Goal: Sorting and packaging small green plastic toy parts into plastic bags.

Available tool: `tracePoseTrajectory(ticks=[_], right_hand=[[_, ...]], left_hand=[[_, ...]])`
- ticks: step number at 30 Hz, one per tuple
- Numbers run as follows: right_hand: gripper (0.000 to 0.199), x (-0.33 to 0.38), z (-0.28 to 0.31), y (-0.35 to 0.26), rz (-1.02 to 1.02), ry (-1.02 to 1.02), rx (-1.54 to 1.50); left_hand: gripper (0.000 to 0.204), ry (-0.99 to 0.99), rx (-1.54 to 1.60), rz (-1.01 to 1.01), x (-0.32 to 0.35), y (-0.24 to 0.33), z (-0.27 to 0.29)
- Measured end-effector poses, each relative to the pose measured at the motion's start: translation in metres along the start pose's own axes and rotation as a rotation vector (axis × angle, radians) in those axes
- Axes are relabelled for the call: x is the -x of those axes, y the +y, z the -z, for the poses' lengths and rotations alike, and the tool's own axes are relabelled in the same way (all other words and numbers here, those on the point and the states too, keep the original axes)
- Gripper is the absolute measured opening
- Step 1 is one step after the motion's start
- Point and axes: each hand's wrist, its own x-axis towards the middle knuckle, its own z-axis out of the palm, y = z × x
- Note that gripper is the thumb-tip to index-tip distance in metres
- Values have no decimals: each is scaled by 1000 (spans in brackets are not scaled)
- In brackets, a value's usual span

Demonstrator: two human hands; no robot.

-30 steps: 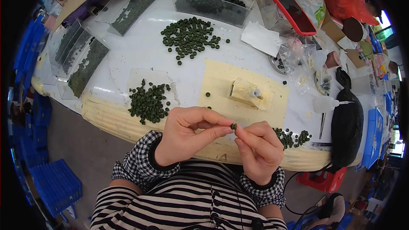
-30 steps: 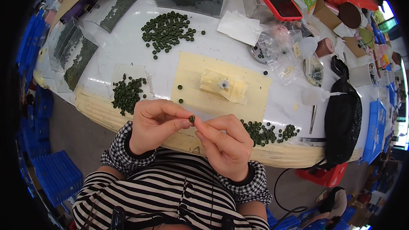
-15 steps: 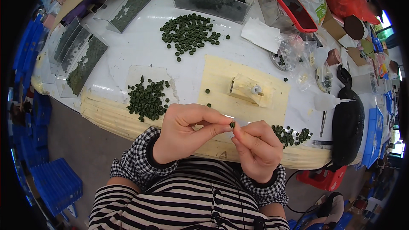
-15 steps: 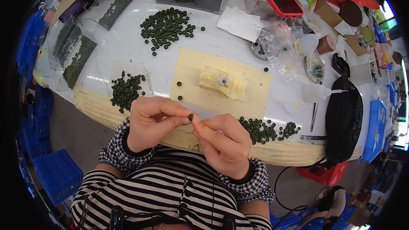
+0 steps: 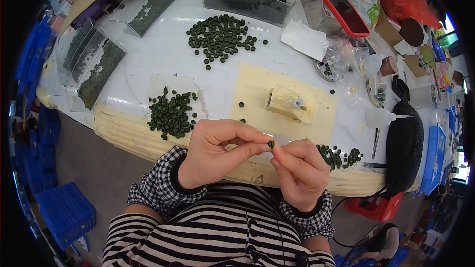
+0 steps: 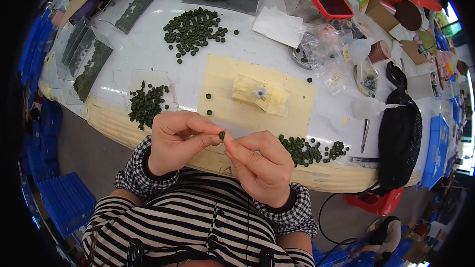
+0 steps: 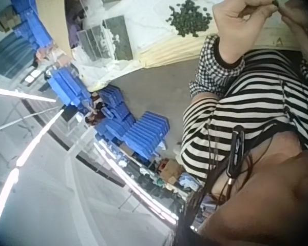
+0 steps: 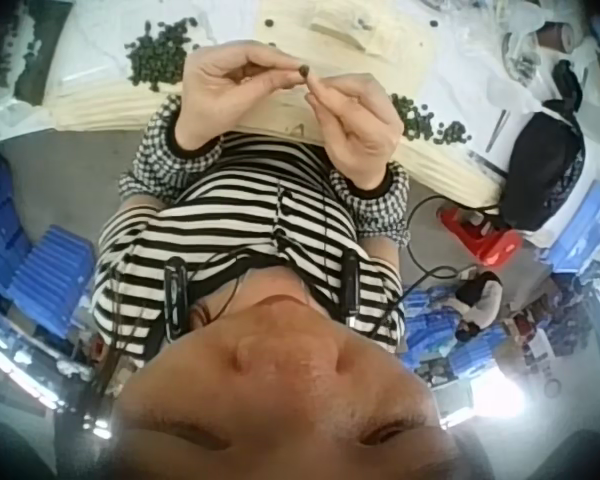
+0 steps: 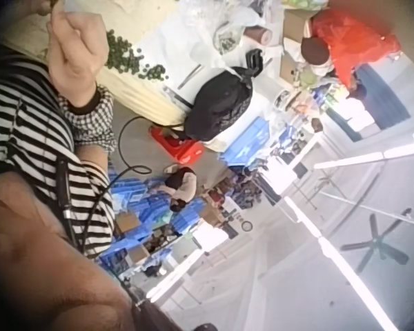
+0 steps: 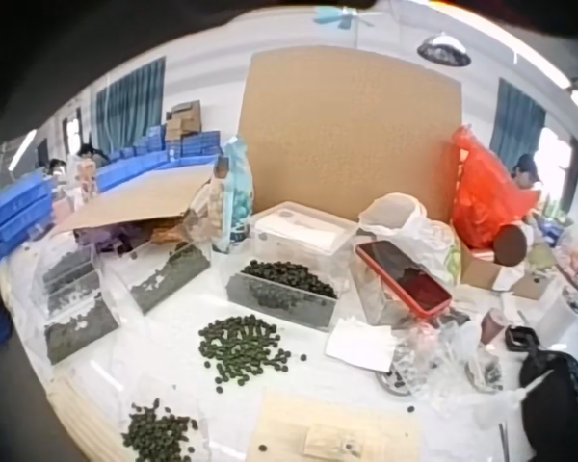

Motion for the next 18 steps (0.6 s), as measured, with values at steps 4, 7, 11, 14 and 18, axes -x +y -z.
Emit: tracePoseTrajectory(ticks=[4,7,11,14,18], right_hand=[[36,-1,0,1,44,-12,26],[36,-1,0,1,43,-14,29],[37,0,0,2,19,-13,8],[38,1,-1,1,7,-6,8],[38,1,-2,1,1,6,14]], left_hand=[[14,-13,39,40,1,-1,1],[14,-16,6,21,1,0,2],[14,-11,-49,-17,0,1,1],[14,1,-44,-28,0,0,1],[14,8,-69,-62,-1,0,0]])
